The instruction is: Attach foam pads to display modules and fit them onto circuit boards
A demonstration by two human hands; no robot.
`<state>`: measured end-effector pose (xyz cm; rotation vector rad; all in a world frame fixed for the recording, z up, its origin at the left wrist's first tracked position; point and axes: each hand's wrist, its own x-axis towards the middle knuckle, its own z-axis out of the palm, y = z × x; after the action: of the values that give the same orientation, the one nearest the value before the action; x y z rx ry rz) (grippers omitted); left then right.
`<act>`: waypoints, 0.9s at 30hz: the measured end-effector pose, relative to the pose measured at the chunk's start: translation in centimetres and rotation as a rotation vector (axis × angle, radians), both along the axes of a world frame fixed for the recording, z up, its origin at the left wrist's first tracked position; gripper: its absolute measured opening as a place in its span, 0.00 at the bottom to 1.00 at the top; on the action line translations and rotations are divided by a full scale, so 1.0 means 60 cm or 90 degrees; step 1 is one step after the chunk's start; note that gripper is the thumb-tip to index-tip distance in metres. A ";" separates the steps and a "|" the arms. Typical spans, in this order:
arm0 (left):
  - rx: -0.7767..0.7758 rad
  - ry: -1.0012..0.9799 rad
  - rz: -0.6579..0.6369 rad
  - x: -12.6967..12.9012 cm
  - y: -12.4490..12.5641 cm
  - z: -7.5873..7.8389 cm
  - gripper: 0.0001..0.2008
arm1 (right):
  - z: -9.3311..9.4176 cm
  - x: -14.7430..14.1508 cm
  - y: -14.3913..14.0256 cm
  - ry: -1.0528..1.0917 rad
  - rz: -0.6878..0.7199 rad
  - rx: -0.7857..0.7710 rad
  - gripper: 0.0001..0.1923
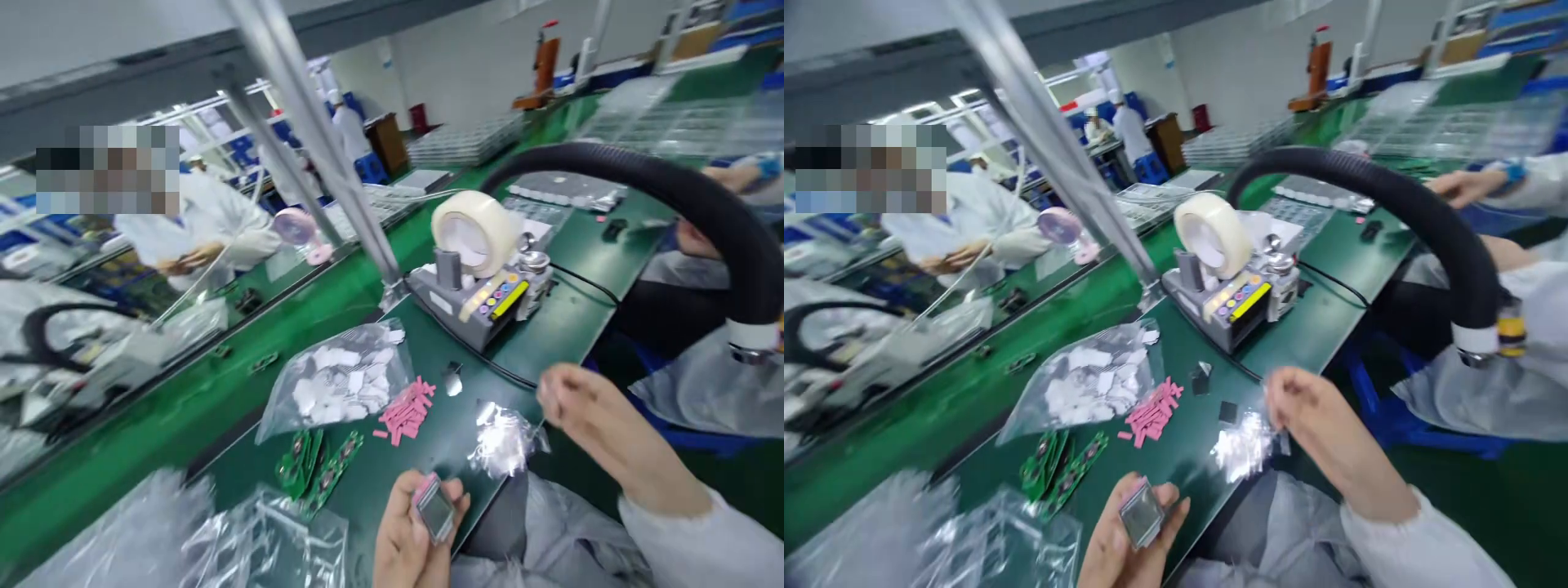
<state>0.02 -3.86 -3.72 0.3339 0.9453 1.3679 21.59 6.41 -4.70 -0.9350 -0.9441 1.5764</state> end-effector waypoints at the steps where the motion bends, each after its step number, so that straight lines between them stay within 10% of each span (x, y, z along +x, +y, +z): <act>1: 0.005 -0.043 -0.006 -0.004 -0.005 0.009 0.18 | 0.005 -0.011 -0.030 0.031 0.079 -0.043 0.14; 7: 0.006 -0.186 0.013 -0.029 -0.032 0.056 0.12 | 0.051 -0.090 -0.101 0.078 0.291 -0.086 0.15; 12: 0.022 -0.279 0.070 -0.058 -0.038 0.078 0.09 | 0.113 -0.162 -0.080 -0.004 0.281 -0.007 0.12; 27: -0.081 -0.217 0.072 -0.105 -0.039 0.080 0.12 | 0.196 -0.264 -0.034 -0.528 0.541 0.437 0.08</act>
<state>-6.29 -6.20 1.05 -0.0507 0.7696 1.4058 5.73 4.40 7.05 -0.6897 -2.5275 1.2782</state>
